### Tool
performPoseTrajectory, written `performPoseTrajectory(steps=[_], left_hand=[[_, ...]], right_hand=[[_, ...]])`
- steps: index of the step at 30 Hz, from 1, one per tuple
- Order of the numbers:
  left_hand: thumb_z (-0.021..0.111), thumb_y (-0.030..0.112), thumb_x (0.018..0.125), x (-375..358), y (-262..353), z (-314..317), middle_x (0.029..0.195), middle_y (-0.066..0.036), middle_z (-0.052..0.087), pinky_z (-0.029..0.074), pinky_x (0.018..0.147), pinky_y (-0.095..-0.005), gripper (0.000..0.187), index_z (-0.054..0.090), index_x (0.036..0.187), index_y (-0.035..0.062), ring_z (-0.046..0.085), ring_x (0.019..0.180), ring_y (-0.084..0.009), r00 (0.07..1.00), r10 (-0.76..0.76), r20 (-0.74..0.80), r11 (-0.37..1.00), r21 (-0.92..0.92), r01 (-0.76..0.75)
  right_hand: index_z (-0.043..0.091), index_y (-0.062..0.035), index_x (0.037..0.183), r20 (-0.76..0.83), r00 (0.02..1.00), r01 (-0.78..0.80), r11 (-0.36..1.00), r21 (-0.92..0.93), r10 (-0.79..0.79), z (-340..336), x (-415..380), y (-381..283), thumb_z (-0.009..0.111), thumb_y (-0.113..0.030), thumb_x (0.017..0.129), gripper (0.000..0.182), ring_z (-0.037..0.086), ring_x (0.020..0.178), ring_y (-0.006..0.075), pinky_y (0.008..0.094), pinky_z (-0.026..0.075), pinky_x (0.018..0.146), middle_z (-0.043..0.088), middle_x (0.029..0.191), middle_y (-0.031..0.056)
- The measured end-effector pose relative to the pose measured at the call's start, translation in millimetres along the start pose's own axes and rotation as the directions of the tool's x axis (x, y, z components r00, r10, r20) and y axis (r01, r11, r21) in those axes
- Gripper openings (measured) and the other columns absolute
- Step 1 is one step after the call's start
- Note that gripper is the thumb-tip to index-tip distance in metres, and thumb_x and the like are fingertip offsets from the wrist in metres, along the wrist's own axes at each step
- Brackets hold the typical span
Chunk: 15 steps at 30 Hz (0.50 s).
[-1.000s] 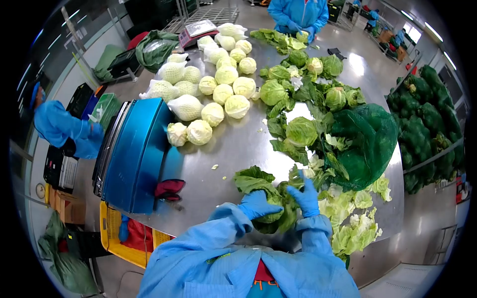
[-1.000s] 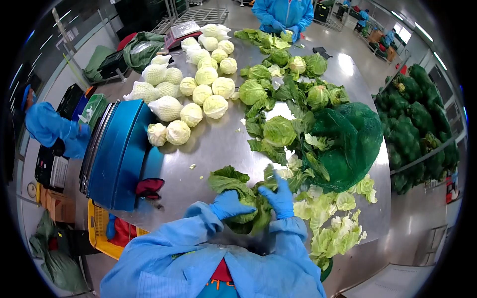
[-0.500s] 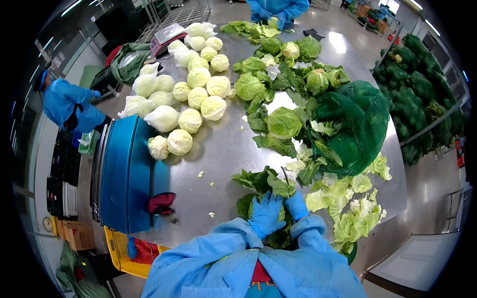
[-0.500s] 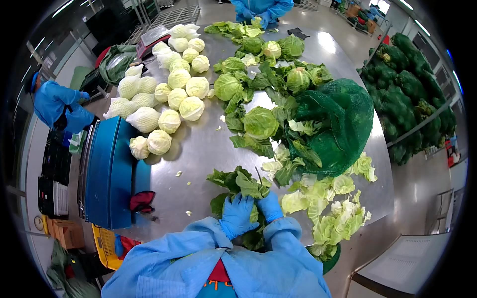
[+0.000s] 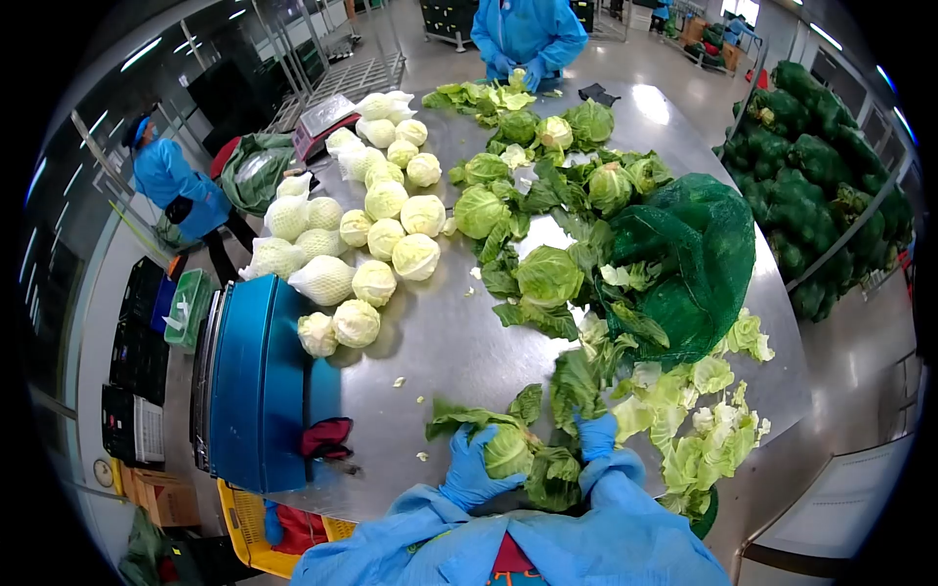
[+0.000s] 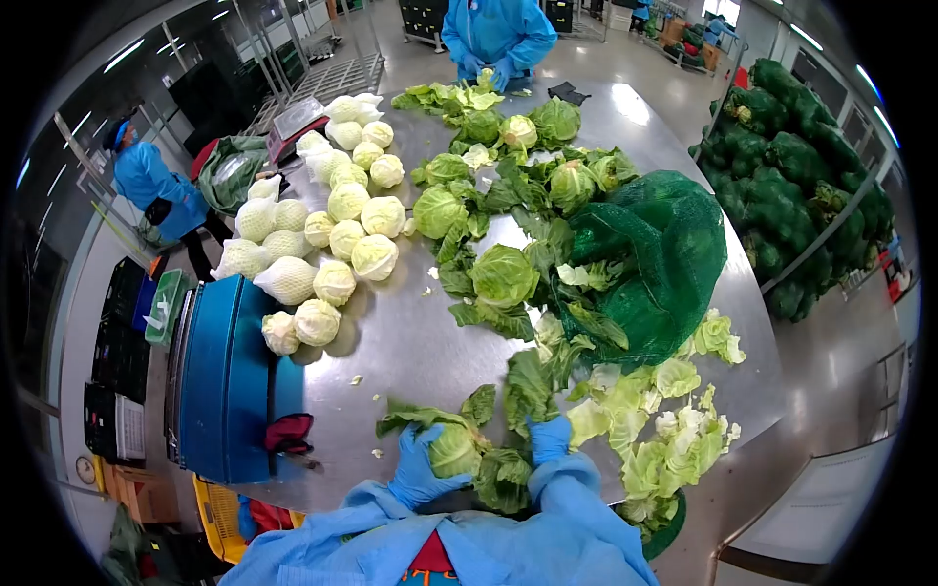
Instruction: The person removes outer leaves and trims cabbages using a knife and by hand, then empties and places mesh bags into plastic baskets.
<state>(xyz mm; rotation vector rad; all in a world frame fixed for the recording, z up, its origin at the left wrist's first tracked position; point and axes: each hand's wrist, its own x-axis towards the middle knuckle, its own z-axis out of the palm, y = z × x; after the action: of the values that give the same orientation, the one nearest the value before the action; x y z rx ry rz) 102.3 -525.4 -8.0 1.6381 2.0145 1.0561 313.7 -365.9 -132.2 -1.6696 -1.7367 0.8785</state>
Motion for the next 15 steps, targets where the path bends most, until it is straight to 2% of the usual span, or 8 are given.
performPoseTrajectory(steps=[2,3,4,8,10,13,14,15], left_hand=[[0.093,0.042,0.052,11,-11,-2,0.125,-0.019,0.043,0.037,0.103,-0.0450,0.103,0.043,0.134,0.0030,0.047,0.113,-0.0350,0.997,-0.041,0.067,0.988,-0.147,0.050],[0.091,0.047,0.052,12,-25,7,0.122,-0.019,0.045,0.037,0.104,-0.0443,0.106,0.044,0.134,0.0011,0.046,0.114,-0.0360,0.999,0.008,0.041,0.987,-0.163,-0.001],[0.091,0.047,0.053,19,-23,6,0.123,-0.019,0.046,0.035,0.106,-0.0434,0.103,0.045,0.133,0.0005,0.046,0.117,-0.0350,0.993,-0.060,0.103,0.993,-0.096,0.070],[0.091,0.046,0.055,40,-28,22,0.131,-0.018,0.045,0.035,0.108,-0.0403,0.101,0.046,0.133,0.0014,0.043,0.124,-0.0334,0.990,-0.110,0.087,0.954,-0.271,0.129],[0.091,0.044,0.056,48,-13,29,0.131,-0.018,0.044,0.035,0.108,-0.0413,0.099,0.045,0.134,0.0018,0.043,0.125,-0.0338,0.997,-0.061,0.056,0.972,-0.222,0.072],[0.090,0.045,0.059,56,-3,50,0.132,-0.020,0.043,0.033,0.108,-0.0446,0.099,0.043,0.135,0.0023,0.040,0.126,-0.0365,0.997,0.071,0.035,0.973,-0.224,-0.061],[0.089,0.046,0.059,60,3,53,0.132,-0.021,0.043,0.031,0.109,-0.0461,0.099,0.042,0.136,0.0024,0.039,0.126,-0.0379,0.993,0.081,0.091,0.983,-0.170,-0.065],[0.088,0.046,0.060,65,11,52,0.132,-0.022,0.043,0.030,0.109,-0.0476,0.100,0.041,0.137,0.0024,0.037,0.127,-0.0393,0.986,0.092,0.142,0.990,-0.115,-0.076]], right_hand=[[0.070,-0.0024,0.099,-0.078,0.997,-0.006,0.999,0.032,0.009,-22,0,27,0.076,-0.033,0.078,0.038,0.069,0.073,0.0314,0.0400,0.054,0.067,0.072,0.085,0.0141],[0.070,-0.0025,0.098,-0.129,0.992,-0.008,1.000,0.026,0.011,-34,-2,45,0.077,-0.034,0.077,0.039,0.069,0.073,0.0318,0.0402,0.054,0.067,0.072,0.085,0.0140],[0.070,-0.0024,0.097,-0.157,0.986,-0.080,0.986,-0.148,0.057,-56,-8,49,0.078,-0.036,0.075,0.041,0.070,0.076,0.0319,0.0399,0.054,0.068,0.072,0.084,0.0141],[0.066,-0.0015,0.109,-0.188,0.939,-0.327,0.912,-0.246,0.286,-134,-49,79,0.079,-0.041,0.076,0.053,0.070,0.088,0.0309,0.0400,0.054,0.077,0.072,0.098,0.0151],[0.063,-0.0022,0.116,-0.263,0.935,-0.215,0.970,0.112,0.238,-162,-84,108,0.080,-0.041,0.074,0.059,0.068,0.096,0.0311,0.0401,0.053,0.082,0.071,0.106,0.0157],[0.059,-0.0049,0.124,-0.327,0.772,-0.613,0.774,-0.158,0.545,-213,-125,97,0.078,-0.031,0.078,0.056,0.064,0.102,0.0344,0.0415,0.051,0.086,0.068,0.110,0.0160],[0.058,-0.0053,0.125,-0.364,0.700,-0.707,0.670,-0.227,0.615,-225,-136,94,0.077,-0.029,0.078,0.056,0.064,0.103,0.0346,0.0417,0.050,0.087,0.067,0.112,0.0161],[0.058,-0.0053,0.126,-0.397,0.697,-0.711,0.644,-0.281,0.597,-237,-147,86,0.077,-0.027,0.079,0.055,0.063,0.105,0.0351,0.0419,0.050,0.088,0.065,0.114,0.0164]])
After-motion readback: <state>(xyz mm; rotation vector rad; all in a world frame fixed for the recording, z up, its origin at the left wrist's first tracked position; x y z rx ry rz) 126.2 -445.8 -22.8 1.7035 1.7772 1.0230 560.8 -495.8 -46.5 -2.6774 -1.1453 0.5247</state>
